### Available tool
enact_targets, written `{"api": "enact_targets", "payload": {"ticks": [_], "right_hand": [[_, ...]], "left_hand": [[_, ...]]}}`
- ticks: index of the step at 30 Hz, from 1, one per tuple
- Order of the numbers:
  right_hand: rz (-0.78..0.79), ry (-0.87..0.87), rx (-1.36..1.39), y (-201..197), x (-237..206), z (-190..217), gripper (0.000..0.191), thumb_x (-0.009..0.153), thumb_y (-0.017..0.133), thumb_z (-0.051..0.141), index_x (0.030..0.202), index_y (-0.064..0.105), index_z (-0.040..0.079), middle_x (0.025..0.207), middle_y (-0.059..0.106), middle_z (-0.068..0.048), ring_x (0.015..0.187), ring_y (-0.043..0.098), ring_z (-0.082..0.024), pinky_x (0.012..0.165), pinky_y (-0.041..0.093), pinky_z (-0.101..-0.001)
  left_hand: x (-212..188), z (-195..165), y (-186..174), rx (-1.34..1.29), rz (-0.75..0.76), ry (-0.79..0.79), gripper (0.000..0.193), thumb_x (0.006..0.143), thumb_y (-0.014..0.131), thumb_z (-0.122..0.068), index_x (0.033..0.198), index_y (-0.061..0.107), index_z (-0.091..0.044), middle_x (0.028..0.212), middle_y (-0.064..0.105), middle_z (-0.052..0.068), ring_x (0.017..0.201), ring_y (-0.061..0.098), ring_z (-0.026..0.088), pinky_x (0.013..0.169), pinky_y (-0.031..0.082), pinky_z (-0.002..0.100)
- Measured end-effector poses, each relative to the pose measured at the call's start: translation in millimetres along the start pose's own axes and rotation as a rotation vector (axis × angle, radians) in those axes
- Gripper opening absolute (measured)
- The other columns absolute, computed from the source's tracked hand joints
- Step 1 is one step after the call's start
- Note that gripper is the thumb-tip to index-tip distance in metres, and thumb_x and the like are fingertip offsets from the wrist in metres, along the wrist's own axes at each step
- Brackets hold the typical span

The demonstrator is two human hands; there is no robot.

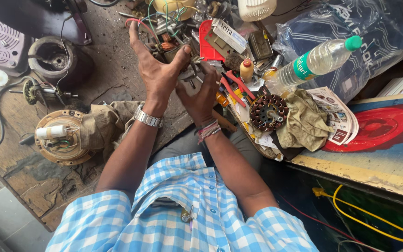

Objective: The person works on a small electrical motor, using a screwdriver to adjust internal components and a hammer to tap parts into place. They also apply a liquid from a bottle to the motor and use pliers to manipulate wires.

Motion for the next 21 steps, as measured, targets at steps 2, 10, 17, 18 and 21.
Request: {"api": "enact_targets", "payload": {"ticks": [2,10,17,18,21], "right_hand": [[0.120,0.106,0.020,6.5,2.5,-9.2,0.053,0.097,0.065,0.054,0.119,0.063,0.005,0.114,0.063,-0.015,0.117,0.054,-0.036,0.104,0.042,-0.0500],[0.443,-0.007,-0.036,37.7,-18.6,-19.2,0.025,0.085,0.076,0.022,0.102,0.062,0.009,0.116,0.065,-0.011,0.118,0.057,-0.033,0.098,0.044,-0.0498],[0.736,-0.283,-0.209,64.9,-36.1,-22.4,0.005,0.088,0.059,0.006,0.092,0.057,0.008,0.142,0.061,-0.019,0.134,0.052,-0.037,0.103,0.042,-0.0523],[0.748,-0.278,-0.189,66.2,-35.7,-23.4,0.003,0.090,0.057,0.005,0.092,0.056,0.007,0.143,0.061,-0.019,0.135,0.052,-0.038,0.103,0.043,-0.0519],[0.817,-0.304,-0.227,72.2,-39.5,-23.0,0.005,0.093,0.053,0.007,0.095,0.057,0.007,0.137,0.063,-0.019,0.135,0.051,-0.039,0.107,0.044,-0.0520]], "left_hand": [[-2.5,17.4,4.9,-0.213,0.059,-0.255,0.119,0.089,0.096,-0.032,0.163,0.004,-0.016,0.130,0.067,0.022,0.116,0.076,0.032,0.104,0.061,0.040],[2.2,45.3,-11.1,-0.181,0.047,-0.331,0.119,0.091,0.092,-0.040,0.162,0.001,-0.015,0.122,0.076,0.015,0.112,0.080,0.027,0.105,0.060,0.042],[2.9,68.9,-26.7,-0.116,-0.037,-0.343,0.117,0.093,0.095,-0.044,0.164,0.007,-0.012,0.130,0.076,0.018,0.121,0.077,0.030,0.110,0.060,0.040],[3.6,71.8,-27.4,-0.092,-0.046,-0.336,0.118,0.094,0.097,-0.046,0.165,0.008,-0.013,0.131,0.075,0.018,0.121,0.078,0.030,0.109,0.060,0.039],[0.3,83.3,-25.4,-0.183,-0.052,-0.388,0.120,0.091,0.095,-0.050,0.163,0.007,-0.013,0.126,0.078,0.018,0.117,0.076,0.031,0.109,0.062,0.040]]}}
Point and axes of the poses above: each hand's wrist, its own x-axis towards the middle knuckle, its own y-axis out of the palm, z = x × y, the point moved 6 cm from there along x, towards the middle knuckle
